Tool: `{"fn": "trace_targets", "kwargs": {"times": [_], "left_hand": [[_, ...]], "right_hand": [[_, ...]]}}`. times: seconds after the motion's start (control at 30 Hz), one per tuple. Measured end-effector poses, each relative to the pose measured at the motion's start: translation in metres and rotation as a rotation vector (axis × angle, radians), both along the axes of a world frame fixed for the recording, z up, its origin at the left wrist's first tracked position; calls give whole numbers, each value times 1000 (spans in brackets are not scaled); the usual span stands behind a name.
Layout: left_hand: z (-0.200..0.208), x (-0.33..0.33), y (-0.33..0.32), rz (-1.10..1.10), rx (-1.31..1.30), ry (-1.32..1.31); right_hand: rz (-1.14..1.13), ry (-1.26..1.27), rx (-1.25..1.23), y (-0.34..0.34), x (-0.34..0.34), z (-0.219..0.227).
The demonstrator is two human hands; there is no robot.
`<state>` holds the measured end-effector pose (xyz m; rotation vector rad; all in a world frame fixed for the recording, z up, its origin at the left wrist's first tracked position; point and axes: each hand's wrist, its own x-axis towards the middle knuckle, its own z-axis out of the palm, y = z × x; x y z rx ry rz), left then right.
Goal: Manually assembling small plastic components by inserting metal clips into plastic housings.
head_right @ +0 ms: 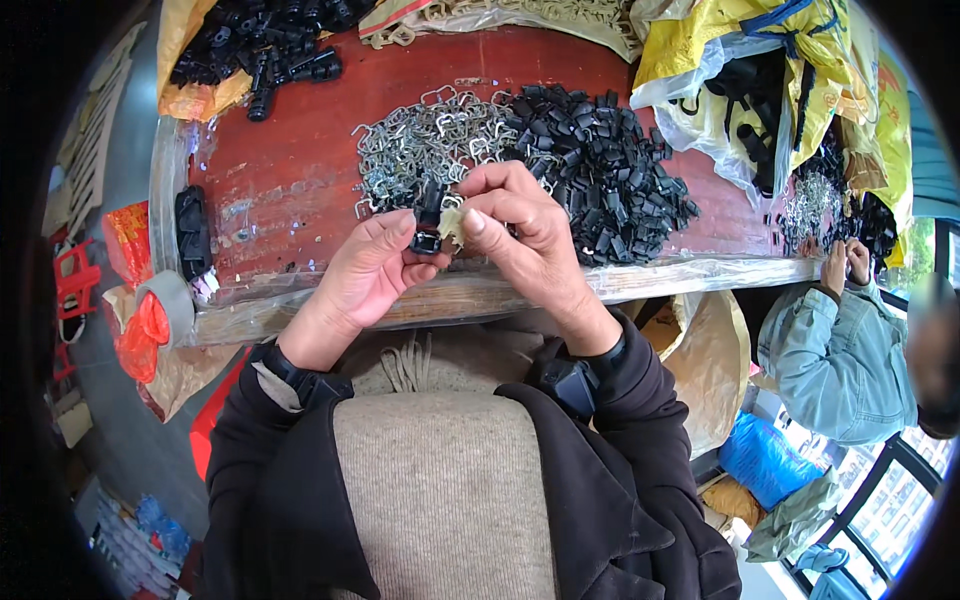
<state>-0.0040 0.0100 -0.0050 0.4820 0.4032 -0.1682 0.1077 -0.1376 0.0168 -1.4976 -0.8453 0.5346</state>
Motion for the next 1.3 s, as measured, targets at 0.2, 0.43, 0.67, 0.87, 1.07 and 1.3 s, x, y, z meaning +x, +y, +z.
{"fn": "trace_targets", "kwargs": {"times": [0.2, 0.43, 0.67, 0.87, 1.07, 1.3], "left_hand": [[5, -12, -8, -46, 33, -32], [10, -22, -13, -84, 1, -61], [4, -19, -8, -83, -16, -8], [7, -10, -8, -96, -10, -27], [17, -10, -6, -78, 159, -13], [13, -5, -6, -62, 220, -6]], "right_hand": [[110, -263, -27, -1, -12, 7], [117, -62, -8, -5, -26, 4], [52, 92, -19, 3, -24, -9], [1, 307, 35, 8, -25, -11], [-91, -257, -197, -21, -8, -8], [-270, -894, -648, -54, 19, -18]]}}
